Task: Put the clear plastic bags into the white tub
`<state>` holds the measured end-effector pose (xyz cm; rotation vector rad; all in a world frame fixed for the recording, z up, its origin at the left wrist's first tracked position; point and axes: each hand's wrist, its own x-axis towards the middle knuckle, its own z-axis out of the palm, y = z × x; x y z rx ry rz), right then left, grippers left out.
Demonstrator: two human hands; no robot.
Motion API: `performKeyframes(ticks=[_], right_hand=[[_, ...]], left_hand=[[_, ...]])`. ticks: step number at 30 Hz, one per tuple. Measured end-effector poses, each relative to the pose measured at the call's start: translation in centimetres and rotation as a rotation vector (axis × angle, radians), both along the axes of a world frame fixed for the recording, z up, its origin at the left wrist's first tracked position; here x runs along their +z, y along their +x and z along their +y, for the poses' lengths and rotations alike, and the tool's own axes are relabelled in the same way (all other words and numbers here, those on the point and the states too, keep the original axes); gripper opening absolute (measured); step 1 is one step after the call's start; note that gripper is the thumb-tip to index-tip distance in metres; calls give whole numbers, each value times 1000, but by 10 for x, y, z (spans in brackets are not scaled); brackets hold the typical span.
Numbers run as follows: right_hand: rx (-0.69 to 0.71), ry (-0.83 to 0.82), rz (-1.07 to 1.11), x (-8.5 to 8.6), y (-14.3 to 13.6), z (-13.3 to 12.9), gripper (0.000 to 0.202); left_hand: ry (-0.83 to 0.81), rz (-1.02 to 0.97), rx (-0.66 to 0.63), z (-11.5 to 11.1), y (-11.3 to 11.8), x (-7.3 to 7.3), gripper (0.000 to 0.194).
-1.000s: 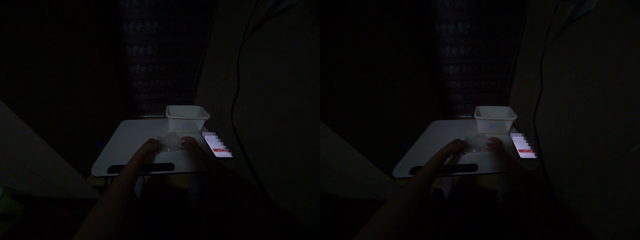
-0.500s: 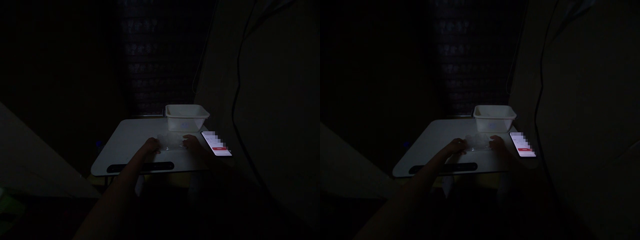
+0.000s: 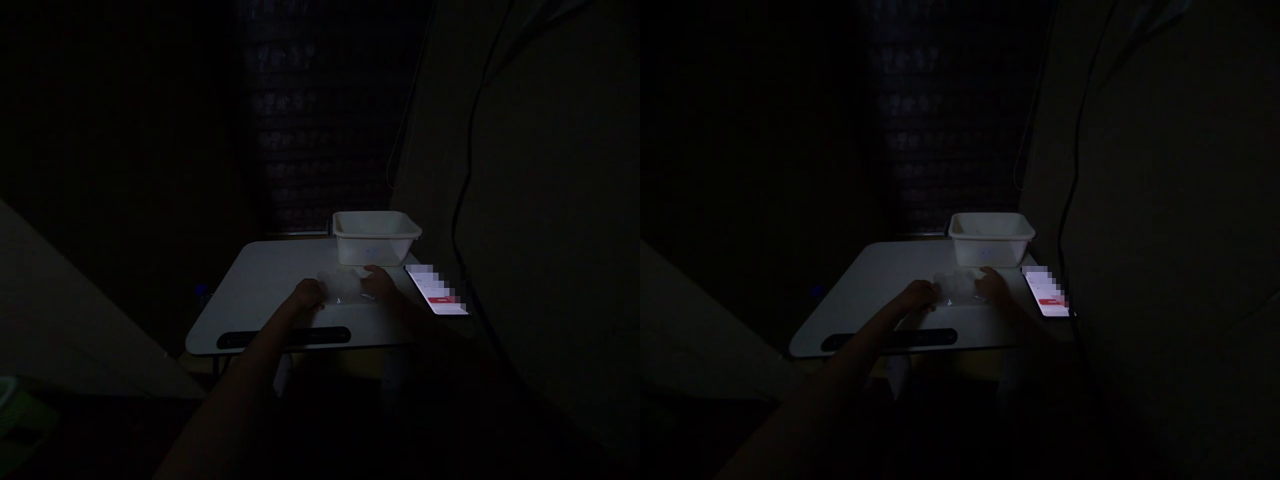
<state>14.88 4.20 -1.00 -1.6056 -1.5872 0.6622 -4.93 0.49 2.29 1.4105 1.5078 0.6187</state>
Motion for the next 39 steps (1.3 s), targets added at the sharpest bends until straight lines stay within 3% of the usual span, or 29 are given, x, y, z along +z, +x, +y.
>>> performKeyframes(ticks=[9, 15, 22, 27, 31, 35, 39], right_hand=[[-129, -75, -303, 13, 4, -18, 36], [-98, -110, -488, 23, 3, -32, 41], [-63, -86, -773, 27, 1, -41, 38], [-13, -112, -855, 30, 3, -46, 34], [-62, -41, -857, 35, 3, -47, 33], [-45, 161, -843, 35, -6, -44, 36], [213, 273, -868, 23, -20, -45, 42]], left_hand=[[84, 239, -36, 5, 3, 0, 6], [115, 346, -64, 4, 5, 1, 10], [285, 518, -85, 4, 8, 2, 16], [351, 664, -106, -1, 5, 6, 21], [461, 783, -63, -5, 6, 13, 28], [659, 703, -360, -6, 21, 5, 31], [714, 784, -464, -8, 37, -11, 40]])
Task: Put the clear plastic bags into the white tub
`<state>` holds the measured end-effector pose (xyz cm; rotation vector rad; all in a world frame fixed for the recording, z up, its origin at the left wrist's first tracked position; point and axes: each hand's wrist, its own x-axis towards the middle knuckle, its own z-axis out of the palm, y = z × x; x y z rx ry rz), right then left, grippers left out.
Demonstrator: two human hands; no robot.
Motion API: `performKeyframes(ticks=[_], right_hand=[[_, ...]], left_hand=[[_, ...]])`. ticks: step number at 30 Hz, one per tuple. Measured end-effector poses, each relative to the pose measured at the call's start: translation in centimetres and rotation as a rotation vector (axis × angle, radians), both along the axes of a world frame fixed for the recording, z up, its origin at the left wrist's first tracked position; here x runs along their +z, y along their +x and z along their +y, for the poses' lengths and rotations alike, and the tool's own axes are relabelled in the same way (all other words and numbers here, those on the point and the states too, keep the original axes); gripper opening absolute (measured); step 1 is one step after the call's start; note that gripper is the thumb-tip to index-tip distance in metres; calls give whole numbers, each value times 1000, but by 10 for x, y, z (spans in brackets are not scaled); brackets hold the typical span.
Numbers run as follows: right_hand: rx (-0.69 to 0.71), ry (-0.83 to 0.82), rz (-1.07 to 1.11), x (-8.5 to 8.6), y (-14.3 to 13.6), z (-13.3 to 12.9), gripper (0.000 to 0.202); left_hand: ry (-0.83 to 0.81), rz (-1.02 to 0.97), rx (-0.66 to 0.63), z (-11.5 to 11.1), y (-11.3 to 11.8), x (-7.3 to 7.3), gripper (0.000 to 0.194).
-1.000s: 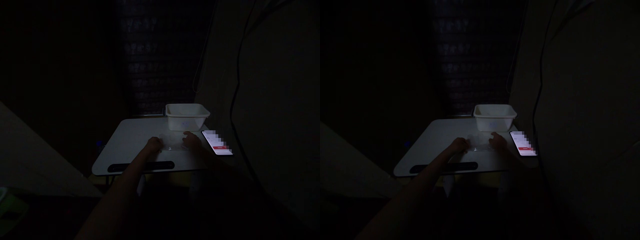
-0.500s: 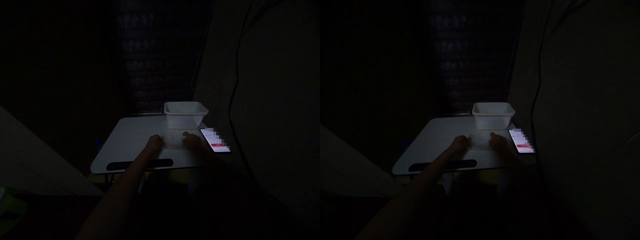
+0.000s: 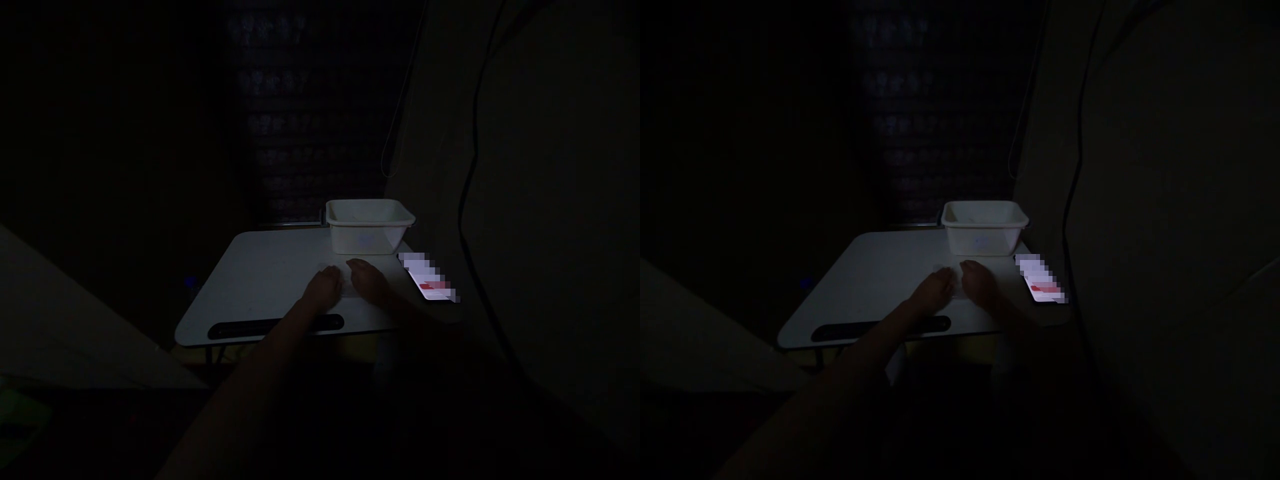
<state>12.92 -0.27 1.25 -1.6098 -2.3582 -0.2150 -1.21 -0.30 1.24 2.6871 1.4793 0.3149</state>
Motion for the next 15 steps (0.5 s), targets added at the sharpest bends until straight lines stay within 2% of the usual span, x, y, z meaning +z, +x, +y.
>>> performKeyframes(ticks=[3, 9, 15], right_hand=[[65, -28, -57, -13, -4, -3, 45], [-58, -56, -85, -26, 2, -9, 49], [-126, -13, -54, -31, 11, -12, 48]], left_hand=[[-8, 82, -10, -2, 3, -6, 45], [-70, 196, 58, -6, -7, -5, 55], [-101, 222, 142, -3, -18, -2, 55]])
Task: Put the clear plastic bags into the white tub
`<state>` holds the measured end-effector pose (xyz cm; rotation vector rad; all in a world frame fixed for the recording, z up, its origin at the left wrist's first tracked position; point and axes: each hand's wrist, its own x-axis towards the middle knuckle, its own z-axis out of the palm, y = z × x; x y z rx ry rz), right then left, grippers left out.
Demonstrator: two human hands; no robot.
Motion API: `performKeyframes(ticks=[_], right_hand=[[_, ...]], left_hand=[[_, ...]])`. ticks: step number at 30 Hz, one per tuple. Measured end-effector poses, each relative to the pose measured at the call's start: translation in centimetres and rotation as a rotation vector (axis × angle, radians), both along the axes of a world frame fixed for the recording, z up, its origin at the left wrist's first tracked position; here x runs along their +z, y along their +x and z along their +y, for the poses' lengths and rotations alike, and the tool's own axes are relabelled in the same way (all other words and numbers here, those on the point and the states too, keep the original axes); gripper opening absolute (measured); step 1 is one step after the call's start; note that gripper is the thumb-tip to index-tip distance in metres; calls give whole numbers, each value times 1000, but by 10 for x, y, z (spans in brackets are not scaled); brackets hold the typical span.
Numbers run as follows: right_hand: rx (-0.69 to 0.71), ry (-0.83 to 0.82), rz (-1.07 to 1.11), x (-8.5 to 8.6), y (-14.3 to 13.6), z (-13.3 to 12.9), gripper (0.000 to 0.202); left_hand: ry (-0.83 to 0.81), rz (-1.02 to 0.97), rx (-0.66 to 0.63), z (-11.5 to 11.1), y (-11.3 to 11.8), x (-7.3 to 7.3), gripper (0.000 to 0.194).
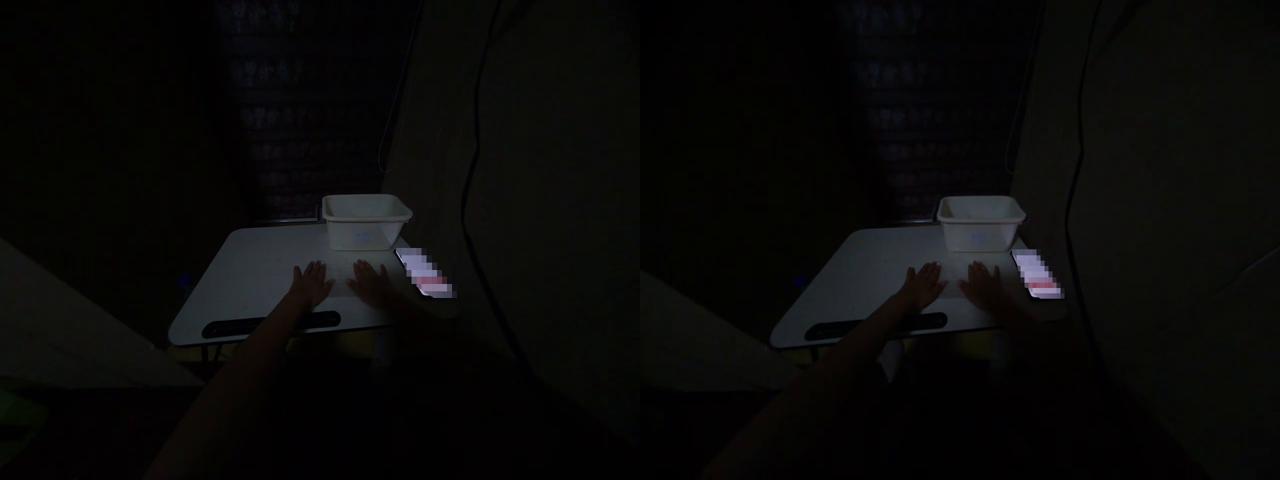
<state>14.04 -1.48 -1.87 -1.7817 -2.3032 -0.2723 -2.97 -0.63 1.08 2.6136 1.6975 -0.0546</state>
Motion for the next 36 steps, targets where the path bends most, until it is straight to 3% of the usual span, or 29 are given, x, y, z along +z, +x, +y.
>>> performKeyframes(ticks=[5, 10, 16, 20, 29, 36], right_hand=[[-8, 19, 38, 13, 6, 4, 38], [5, 3, 108, 25, -4, 10, 42], [145, -62, -8, 14, -14, 12, 44], [191, -2, -90, 7, -11, 10, 44], [93, -32, -130, 13, -12, 6, 45], [77, 46, -121, 5, -1, 9, 47]], left_hand=[[5, -26, 31, 3, -2, 5, 54], [32, -76, -52, 4, 13, 7, 52], [14, -35, -94, 1, 32, 0, 50], [-6, 1, -68, 2, 32, -2, 52], [-7, 32, 18, 3, 29, -1, 62], [2, 44, 38, 7, 25, -4, 72]])
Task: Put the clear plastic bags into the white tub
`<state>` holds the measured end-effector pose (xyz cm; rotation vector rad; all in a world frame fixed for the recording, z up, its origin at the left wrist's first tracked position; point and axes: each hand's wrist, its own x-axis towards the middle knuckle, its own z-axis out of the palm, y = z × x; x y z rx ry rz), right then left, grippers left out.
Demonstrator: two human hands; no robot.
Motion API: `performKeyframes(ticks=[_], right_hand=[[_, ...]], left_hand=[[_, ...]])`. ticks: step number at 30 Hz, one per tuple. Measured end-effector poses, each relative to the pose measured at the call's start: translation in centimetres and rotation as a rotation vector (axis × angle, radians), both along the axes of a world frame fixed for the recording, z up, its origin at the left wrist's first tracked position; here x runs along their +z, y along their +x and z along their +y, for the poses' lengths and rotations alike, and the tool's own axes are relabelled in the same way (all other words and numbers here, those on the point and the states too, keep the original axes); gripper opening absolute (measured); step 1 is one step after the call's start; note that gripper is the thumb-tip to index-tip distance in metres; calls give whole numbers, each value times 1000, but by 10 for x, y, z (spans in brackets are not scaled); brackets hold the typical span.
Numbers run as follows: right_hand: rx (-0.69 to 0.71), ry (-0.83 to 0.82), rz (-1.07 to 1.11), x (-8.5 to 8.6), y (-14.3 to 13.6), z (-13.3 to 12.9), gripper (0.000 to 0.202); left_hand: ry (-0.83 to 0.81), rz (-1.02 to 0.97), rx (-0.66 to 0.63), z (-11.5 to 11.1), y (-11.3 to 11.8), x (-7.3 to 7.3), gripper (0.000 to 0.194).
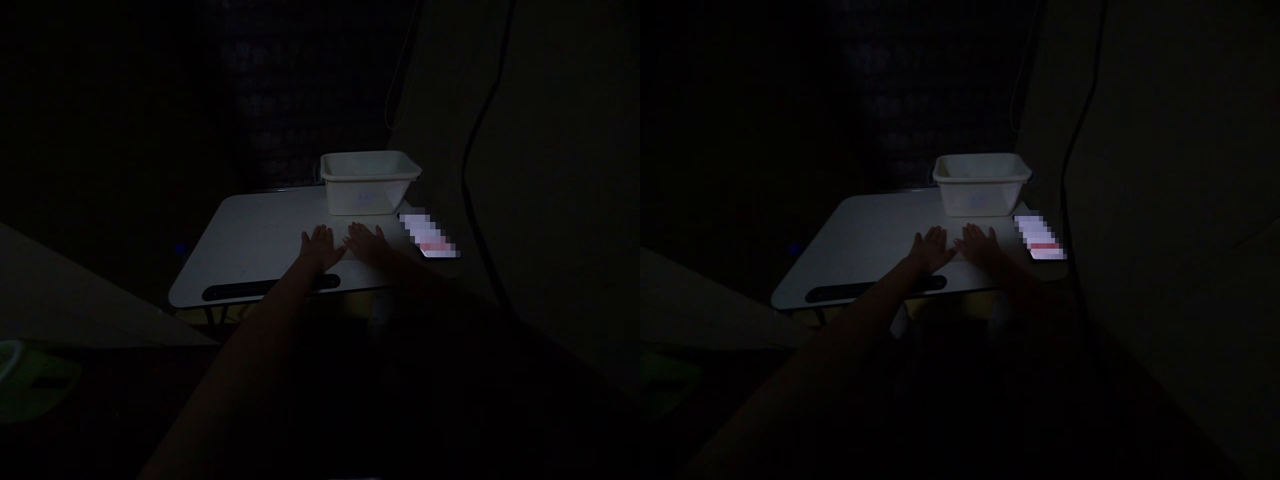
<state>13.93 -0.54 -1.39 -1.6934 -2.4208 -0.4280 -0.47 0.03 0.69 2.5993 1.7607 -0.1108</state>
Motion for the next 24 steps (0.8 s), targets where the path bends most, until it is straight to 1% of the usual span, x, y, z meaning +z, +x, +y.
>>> performKeyframes(ticks=[5, 9, 12, 15, 18, 21, 24], right_hand=[[-19, 14, 2, -5, 8, 2, 47], [-42, 91, 22, -8, 14, 6, 47], [-34, 126, 56, -5, 13, 8, 47], [23, 73, 83, 2, 5, 7, 46], [75, -1, 81, 7, -4, 4, 46], [124, -36, 31, 6, -8, 0, 45], [135, -51, -18, 4, -8, -2, 47]], left_hand=[[8, 17, 20, 1, -3, 0, 75], [13, 45, 50, 1, -5, 4, 71], [68, 8, 47, 0, -5, 5, 65], [119, -32, -37, -1, -2, 6, 57], [83, -32, -94, -2, 2, 5, 53], [43, -24, -115, -1, 4, 3, 52], [12, -13, -103, -1, 4, 2, 53]])
